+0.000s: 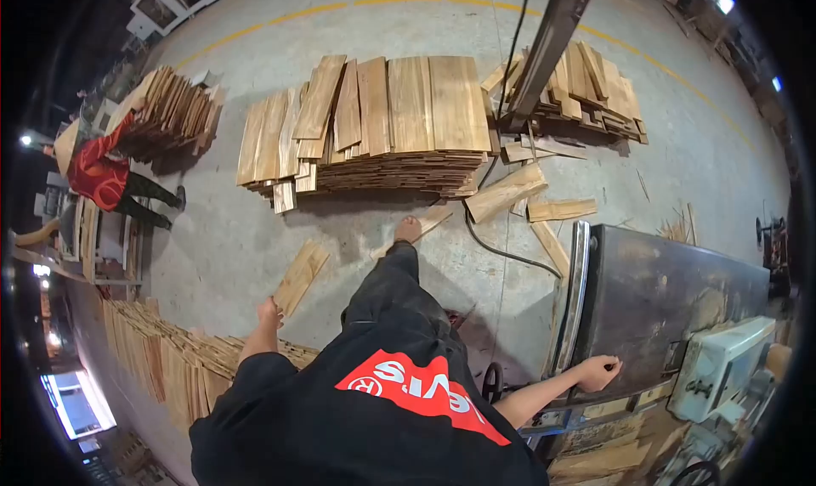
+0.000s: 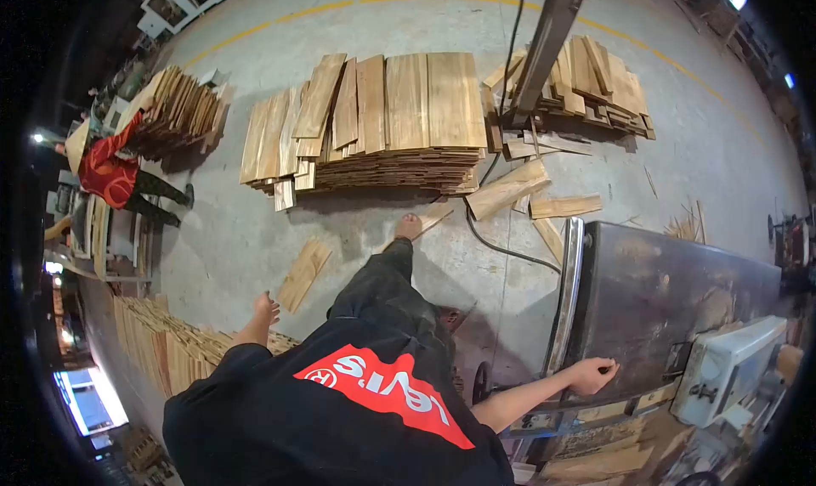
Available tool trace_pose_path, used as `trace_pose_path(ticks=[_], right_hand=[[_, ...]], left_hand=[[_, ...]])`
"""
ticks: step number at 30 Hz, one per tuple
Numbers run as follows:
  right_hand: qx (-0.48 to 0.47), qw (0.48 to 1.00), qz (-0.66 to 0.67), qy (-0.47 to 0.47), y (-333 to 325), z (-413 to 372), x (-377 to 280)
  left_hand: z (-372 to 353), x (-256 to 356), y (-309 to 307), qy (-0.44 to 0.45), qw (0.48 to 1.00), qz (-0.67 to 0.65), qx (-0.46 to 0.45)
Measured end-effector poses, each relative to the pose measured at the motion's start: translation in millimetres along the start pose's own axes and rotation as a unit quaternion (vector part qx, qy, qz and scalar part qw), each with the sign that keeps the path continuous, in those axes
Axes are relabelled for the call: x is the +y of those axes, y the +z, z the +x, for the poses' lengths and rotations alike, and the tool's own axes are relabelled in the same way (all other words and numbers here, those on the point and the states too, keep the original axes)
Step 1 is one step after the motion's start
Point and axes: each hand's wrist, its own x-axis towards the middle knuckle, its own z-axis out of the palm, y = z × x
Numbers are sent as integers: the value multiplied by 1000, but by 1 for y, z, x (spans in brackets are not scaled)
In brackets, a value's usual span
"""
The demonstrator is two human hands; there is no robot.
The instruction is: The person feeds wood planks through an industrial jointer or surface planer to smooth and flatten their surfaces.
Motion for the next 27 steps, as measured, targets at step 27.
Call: trace_pose_path(ticks=[27], right_hand=[[-744,661,-26,92,-27,-344,-174]], left_hand=[[95,470,334,-42,855,-504,-113]])
